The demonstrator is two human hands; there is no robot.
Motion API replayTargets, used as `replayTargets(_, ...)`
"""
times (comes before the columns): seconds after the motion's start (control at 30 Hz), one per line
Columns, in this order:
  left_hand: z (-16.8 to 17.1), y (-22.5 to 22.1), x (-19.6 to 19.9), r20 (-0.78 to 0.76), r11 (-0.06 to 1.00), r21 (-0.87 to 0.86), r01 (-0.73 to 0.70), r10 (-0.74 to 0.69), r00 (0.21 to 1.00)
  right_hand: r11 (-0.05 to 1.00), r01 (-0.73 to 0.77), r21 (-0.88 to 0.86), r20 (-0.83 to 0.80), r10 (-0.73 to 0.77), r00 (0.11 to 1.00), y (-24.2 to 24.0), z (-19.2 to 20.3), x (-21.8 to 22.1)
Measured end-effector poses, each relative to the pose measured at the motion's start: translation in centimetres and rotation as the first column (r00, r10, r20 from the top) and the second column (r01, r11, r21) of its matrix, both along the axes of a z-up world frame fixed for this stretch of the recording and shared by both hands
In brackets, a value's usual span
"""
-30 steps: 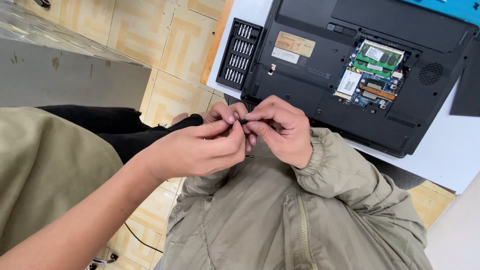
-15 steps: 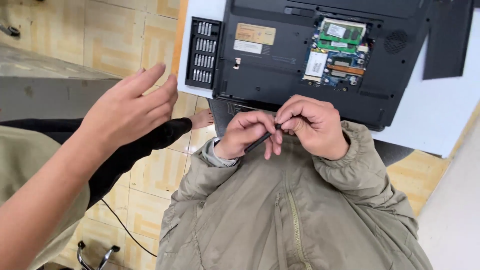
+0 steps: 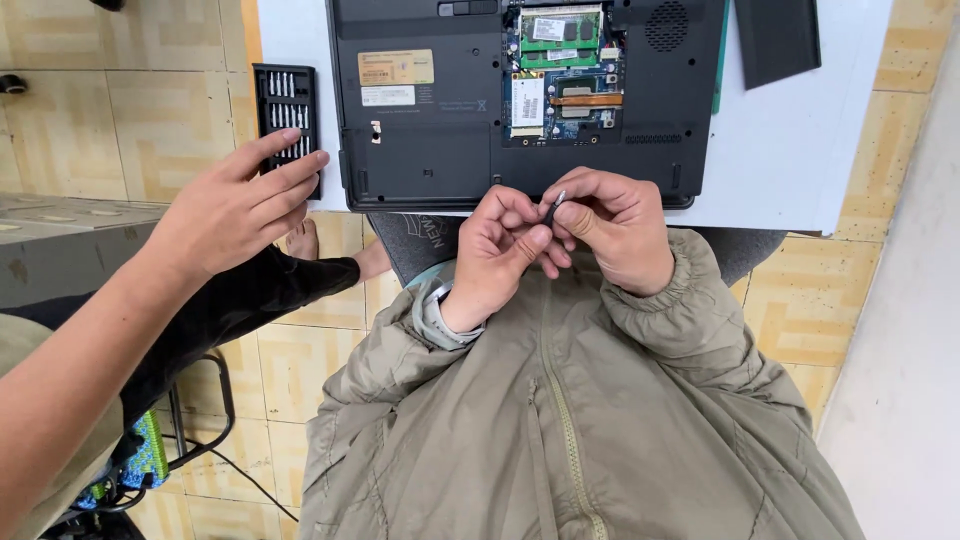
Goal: Unscrewing internal screws and manipulating internal components of a laptop during a repair process.
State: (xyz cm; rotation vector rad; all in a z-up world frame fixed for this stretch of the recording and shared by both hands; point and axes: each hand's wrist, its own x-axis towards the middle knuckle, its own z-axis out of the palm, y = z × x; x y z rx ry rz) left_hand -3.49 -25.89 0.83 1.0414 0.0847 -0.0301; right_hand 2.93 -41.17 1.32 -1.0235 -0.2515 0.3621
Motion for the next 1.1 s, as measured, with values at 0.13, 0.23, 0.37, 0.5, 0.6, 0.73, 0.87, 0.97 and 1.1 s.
replayTargets(0.13,-3.2,0.2,-0.3,-0.033,0.981,-0.191,0.03,-0.037,0.999,0.999,0.022,-0.043,0.052,-0.02,0.998,0.0,0.0,0.0)
replayTargets(0.23,-3.2,0.3,-0.2,-0.024,0.977,-0.209,0.035,-0.041,0.999,0.999,0.033,-0.022,0.068,-0.031,0.997,0.1,-0.2,-0.1)
replayTargets(0.37,-1.9,0.1,0.0,-0.014,0.981,-0.193,0.008,-0.011,1.0,0.999,0.031,0.018,0.067,-0.033,0.997,0.3,-0.1,-0.2)
replayTargets(0.5,-1.2,0.1,0.1,-0.011,0.98,-0.199,0.016,-0.018,1.0,0.999,0.032,0.028,0.068,-0.034,0.997,0.6,0.3,-0.3)
replayTargets(0.6,-0.9,0.2,0.2,-0.018,0.975,-0.221,0.023,-0.027,0.999,0.999,0.037,0.011,0.027,-0.037,0.999,1.0,1.5,-0.5)
replayTargets(0.73,-1.3,0.4,0.1,-0.03,0.971,-0.232,0.053,-0.062,0.998,0.999,0.046,0.015,0.001,-0.046,0.999,1.5,2.1,-0.7)
replayTargets(0.87,-1.6,0.3,0.1,-0.044,0.962,-0.265,0.068,-0.083,0.996,0.998,0.054,0.02,0.002,-0.054,0.999,1.5,2.1,-0.8)
replayTargets(0.97,-1.6,0.3,0.1,-0.052,0.959,-0.277,0.067,-0.084,0.995,0.998,0.063,0.019,-0.013,-0.063,0.998,1.7,2.1,-0.8)
replayTargets(1.1,-1.8,0.2,-0.1,-0.051,0.961,-0.27,0.061,-0.078,0.996,0.998,0.062,0.029,-0.014,-0.061,0.998,1.6,1.6,-0.8)
